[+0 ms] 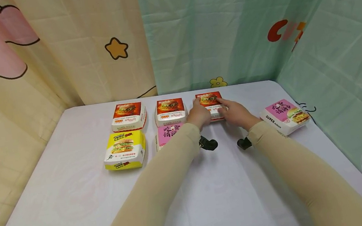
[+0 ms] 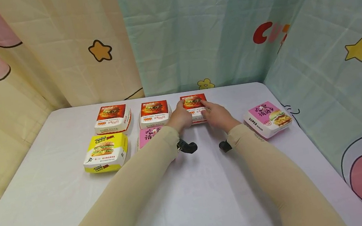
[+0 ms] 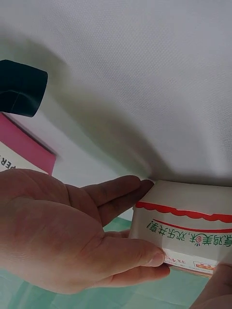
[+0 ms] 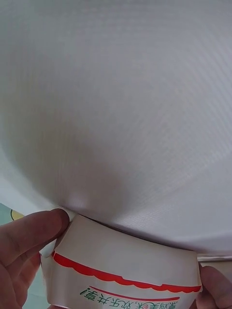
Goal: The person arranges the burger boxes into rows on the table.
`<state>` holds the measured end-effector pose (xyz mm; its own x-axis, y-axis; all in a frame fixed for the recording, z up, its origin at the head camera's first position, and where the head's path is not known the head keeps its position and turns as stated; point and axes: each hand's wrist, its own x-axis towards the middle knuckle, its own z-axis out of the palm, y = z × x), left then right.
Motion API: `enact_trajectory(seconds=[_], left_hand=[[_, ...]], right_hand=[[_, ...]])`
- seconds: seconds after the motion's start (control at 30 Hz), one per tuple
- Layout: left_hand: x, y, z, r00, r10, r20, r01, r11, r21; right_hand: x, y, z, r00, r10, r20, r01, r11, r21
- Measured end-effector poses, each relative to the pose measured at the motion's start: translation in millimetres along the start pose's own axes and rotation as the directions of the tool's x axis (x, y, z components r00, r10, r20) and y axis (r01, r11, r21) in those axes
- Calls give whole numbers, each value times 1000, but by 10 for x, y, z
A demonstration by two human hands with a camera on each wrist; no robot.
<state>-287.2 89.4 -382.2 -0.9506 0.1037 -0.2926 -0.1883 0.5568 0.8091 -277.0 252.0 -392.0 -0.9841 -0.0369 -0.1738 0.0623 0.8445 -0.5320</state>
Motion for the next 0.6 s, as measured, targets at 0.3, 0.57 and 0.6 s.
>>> enact_trajectory(seconds=[0.3, 0.57, 0.6], left_hand=[[-40, 22, 12, 1000, -19, -13, 19, 1000, 15], [-179, 103, 5, 999, 2, -33, -1, 999, 36], [-198, 113, 1, 999, 10, -43, -9, 999, 42]], right_hand=[[-5, 17, 7, 1000, -9, -8, 9, 1000, 10], [-45, 6, -5, 1000, -25, -11, 25, 1000, -6], [-55, 6, -9, 1000, -26, -15, 26, 1000, -11]])
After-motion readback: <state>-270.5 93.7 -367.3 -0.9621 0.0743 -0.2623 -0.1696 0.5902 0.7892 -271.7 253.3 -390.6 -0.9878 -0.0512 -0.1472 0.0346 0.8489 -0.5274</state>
